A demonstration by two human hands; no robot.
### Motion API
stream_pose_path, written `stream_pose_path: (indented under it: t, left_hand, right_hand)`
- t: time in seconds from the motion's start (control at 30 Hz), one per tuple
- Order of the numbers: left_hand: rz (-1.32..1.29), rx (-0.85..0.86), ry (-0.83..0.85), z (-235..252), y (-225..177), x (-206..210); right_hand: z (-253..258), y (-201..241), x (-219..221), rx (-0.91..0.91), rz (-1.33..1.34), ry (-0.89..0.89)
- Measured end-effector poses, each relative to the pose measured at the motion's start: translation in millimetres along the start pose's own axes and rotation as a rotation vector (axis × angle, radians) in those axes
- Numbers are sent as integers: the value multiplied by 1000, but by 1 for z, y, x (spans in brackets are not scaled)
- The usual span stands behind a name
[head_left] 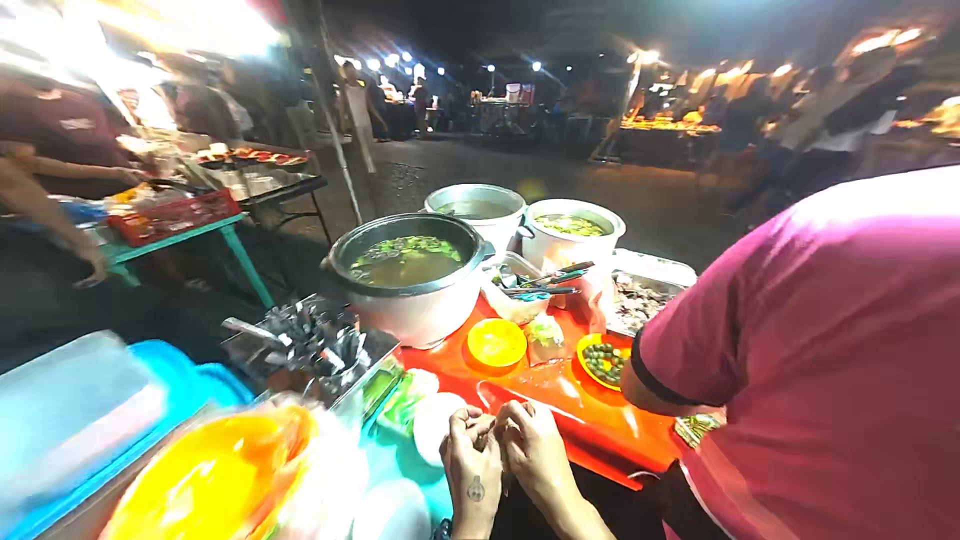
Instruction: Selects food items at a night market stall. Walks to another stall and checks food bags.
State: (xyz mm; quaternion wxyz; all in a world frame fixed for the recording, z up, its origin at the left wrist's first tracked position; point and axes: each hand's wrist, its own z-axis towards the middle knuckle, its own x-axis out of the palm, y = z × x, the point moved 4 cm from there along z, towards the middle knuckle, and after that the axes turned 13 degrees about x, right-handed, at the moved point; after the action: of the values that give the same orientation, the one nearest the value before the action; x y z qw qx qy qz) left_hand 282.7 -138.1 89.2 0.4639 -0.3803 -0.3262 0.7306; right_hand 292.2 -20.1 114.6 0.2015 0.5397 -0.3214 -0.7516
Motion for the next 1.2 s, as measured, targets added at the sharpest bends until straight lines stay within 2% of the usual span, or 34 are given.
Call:
stream_pose_path:
  t: [0.13,0.23,0.3,0.37,0.4,0.5,0.57,0.67,0.7,0.77,0.87,0.93,1.0,1.1,1.2]
  left_hand:
    - [-303,-53,211,32,38,68]
    - [-640,-119,462,62,59,122]
    - [-662,-299,507,73,71,150]
    - [-618,-489,468,77,76,171]
    - [-604,-563,453,78,77,180]
    - [-599,-669,440,81,81,201]
    - [-529,-557,510,84,89,214]
    - [-235,-41,762,86,102,234]
    - [-168,100,821,84,108,242]
    - [-98,201,852,79,121,258]
    - [-93,80,721,90,130,282]
    - [-40,-76,653,103,126,294]
    - [57,-221,708,117,123,307]
    - [116,-338,866,126,127,329]
    - [25,-354,836,129,130,345]
  right_hand:
    - [53,-52,-6,320,171,84]
    - [101,-101,-11,411,313,148]
    - [121,-123,-17,426,261,226]
    - [130,-134,-25,446,186,303]
    - [131,-140,-26,449,129,275]
    - [136,-150,-18,358,-76,26]
    - [144,-152,-11,173,-191,-91]
    - [168,-162,-22,0,-275,-212]
    - [177,-171,-30,-8,-284,-240]
    - [186,-194,-38,85,-265,-242]
    - [194,-244,-39,488,-168,-72]
    - [192,-277,-33,665,-285,131]
    - [184,-298,-26,708,-477,252]
    - [168,-312,-28,680,-584,250]
    - [155,-319,-45,704,-620,241]
